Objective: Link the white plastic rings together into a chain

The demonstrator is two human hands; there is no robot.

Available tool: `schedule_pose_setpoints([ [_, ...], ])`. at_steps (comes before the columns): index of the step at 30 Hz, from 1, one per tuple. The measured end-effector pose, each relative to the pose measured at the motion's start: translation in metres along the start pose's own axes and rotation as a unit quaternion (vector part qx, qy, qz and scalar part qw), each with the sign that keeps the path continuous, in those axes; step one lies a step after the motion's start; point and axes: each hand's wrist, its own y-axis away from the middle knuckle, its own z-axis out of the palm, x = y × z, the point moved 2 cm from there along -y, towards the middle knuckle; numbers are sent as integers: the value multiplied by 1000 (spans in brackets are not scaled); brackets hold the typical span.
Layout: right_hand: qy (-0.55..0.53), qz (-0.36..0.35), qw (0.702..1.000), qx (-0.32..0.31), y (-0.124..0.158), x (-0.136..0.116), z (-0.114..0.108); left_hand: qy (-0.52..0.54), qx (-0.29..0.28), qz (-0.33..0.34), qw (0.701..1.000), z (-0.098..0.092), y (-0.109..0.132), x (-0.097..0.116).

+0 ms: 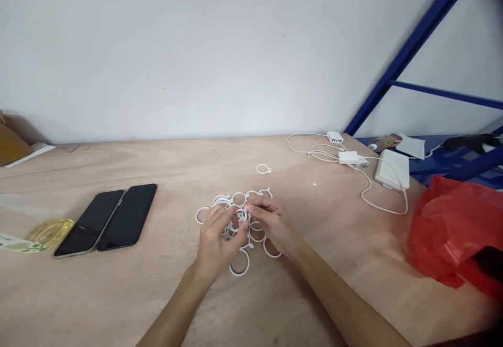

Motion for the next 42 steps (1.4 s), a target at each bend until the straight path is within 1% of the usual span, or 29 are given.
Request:
schedule_pose_setpoints([
  [4,16,-17,1000,-2,1,0,0,-4,-10,-6,1000,0,0,-1],
  [7,70,-23,997,-9,-3,-3,-3,-44,-5,3,999,0,1,-4],
  [8,94,-29,995,2,-6,-5,-7,-64,-7,4,998,0,1,-4],
  [10,156,-53,985,58,-19,-7,-20,-105,-20,-4,994,1,3,-6],
  [11,198,-69,973,99,-28,-8,-30,-125,-30,-11,992,1,3,-7],
  [12,251,-83,954,141,-38,-8,-40,-142,-38,-18,989,2,4,-7],
  [13,308,-94,931,174,-48,-8,-51,-156,-44,-23,986,2,5,-7],
  [15,424,-97,874,216,-69,-4,-73,-172,-53,-30,983,1,6,-6],
  [16,470,-88,849,222,-78,-2,-83,-175,-57,-33,982,1,6,-6],
  [18,534,-68,814,218,-92,4,-97,-172,-60,-40,982,1,6,-7],
  [20,572,-56,792,208,-100,8,-105,-166,-59,-43,983,1,6,-7],
  [22,590,-51,780,203,-102,9,-107,-160,-57,-42,985,1,6,-7],
  [24,595,-45,776,204,-101,10,-105,-158,-55,-42,985,1,6,-7],
  [26,589,-43,782,200,-100,9,-101,-155,-51,-42,986,1,5,-7],
  [29,549,-55,815,178,-93,7,-96,-146,-42,-42,988,1,5,-7],
  [31,518,-81,838,154,-83,4,-89,-142,-33,-46,988,0,4,-7],
  [33,504,-129,845,121,-66,-3,-78,-140,-30,-53,988,0,3,-7],
  [35,506,-187,839,71,-46,-11,-62,-138,-34,-63,988,1,3,-7],
  [36,511,-204,834,45,-36,-15,-54,-138,-38,-66,988,1,3,-6],
  [39,497,-237,834,-40,-11,-24,-29,-132,-50,-62,988,1,3,-6],
  [40,483,-244,839,-62,-5,-26,-23,-122,-55,-56,989,1,3,-6],
  [42,449,-250,854,-86,2,-28,-14,-90,-63,-44,993,1,2,-6],
])
